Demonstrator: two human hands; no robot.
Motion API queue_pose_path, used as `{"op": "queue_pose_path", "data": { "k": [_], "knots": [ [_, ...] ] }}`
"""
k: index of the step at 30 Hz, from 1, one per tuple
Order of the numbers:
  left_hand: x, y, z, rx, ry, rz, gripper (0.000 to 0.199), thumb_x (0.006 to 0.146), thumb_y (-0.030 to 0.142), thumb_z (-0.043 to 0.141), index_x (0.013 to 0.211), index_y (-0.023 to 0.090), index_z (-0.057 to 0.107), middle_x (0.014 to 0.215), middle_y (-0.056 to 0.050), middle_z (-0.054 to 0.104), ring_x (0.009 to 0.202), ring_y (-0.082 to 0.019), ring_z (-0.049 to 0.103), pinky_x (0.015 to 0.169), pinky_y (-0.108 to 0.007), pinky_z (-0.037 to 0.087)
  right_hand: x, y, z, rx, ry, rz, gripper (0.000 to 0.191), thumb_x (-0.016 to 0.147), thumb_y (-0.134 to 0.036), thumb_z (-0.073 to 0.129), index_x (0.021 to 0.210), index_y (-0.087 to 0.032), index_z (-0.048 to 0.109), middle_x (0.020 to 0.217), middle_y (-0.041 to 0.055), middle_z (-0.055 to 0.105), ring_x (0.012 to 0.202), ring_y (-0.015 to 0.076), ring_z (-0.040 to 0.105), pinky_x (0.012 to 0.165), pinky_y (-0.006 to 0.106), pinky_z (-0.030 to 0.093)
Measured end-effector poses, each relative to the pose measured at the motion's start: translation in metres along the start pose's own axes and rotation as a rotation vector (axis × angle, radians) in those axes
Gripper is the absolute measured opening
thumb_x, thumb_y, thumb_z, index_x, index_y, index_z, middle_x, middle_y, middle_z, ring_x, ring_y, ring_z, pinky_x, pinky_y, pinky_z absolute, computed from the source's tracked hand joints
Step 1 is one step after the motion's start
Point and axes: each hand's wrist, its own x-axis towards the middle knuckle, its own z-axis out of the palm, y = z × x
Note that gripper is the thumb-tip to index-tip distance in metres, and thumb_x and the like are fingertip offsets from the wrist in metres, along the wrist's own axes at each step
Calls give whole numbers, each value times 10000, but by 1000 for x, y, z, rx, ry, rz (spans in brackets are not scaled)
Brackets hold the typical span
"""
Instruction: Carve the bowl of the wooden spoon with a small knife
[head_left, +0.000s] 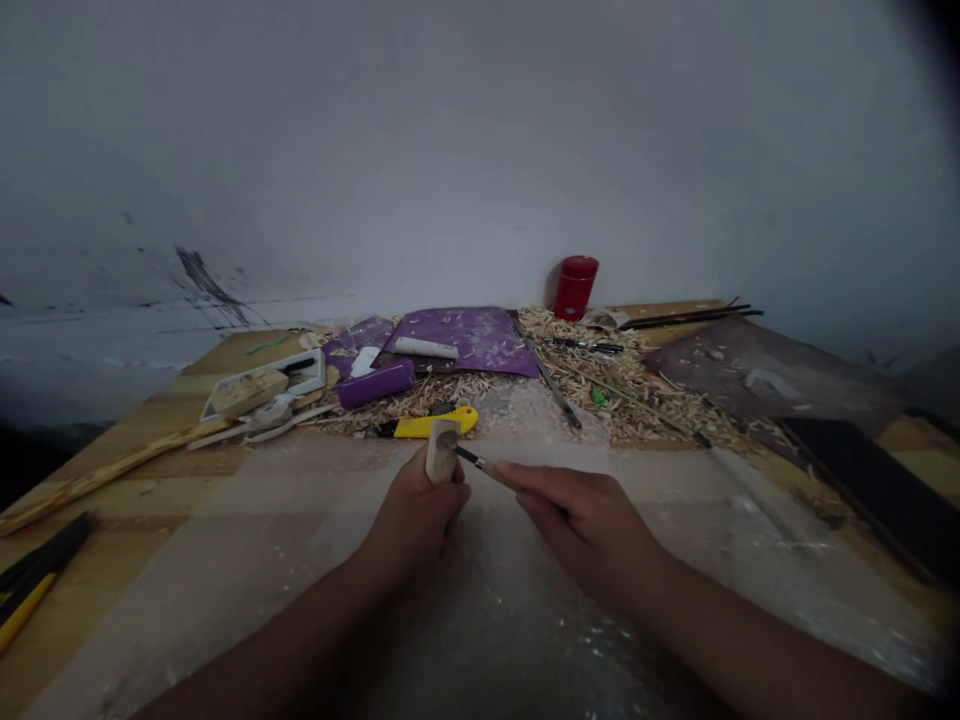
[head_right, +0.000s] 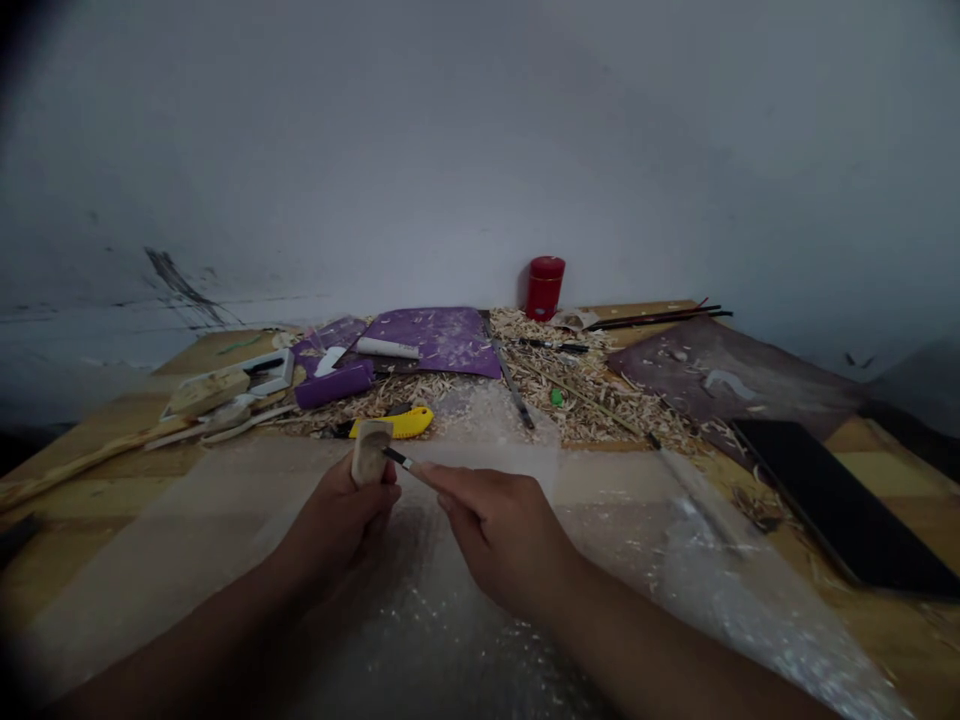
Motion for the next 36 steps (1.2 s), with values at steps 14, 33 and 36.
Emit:
{"op": "queue_pose_path", "data": {
  "k": [14,33,36],
  "knots": [
    [-2,4,-3,157,107,127,114,665,180,525,680,204,415,374,114,367,301,-57,329,340,-173,257,-8,-6,-7,-431,-126,-119,414,853,-148,373,1252,-219,456,646,9,530,537,145,484,517,260,349],
    [-5,3,-2,126,72,84,109,670,191,524,689,206,418,359,117,374,291,-48,305,344,-168,255,-8,-11,-10,-525,-83,-197,396,854,-128,341,1225,-197,462,605,-6,501,490,136,445,480,258,300],
    [-6,5,-2,128,68,82,108,678,193,520,691,207,413,358,121,364,287,-46,296,346,-169,255,-8,-10,-9,-529,-88,-191,404,854,-131,344,1240,-203,443,607,-10,502,498,135,453,485,256,303]
  ]
}}
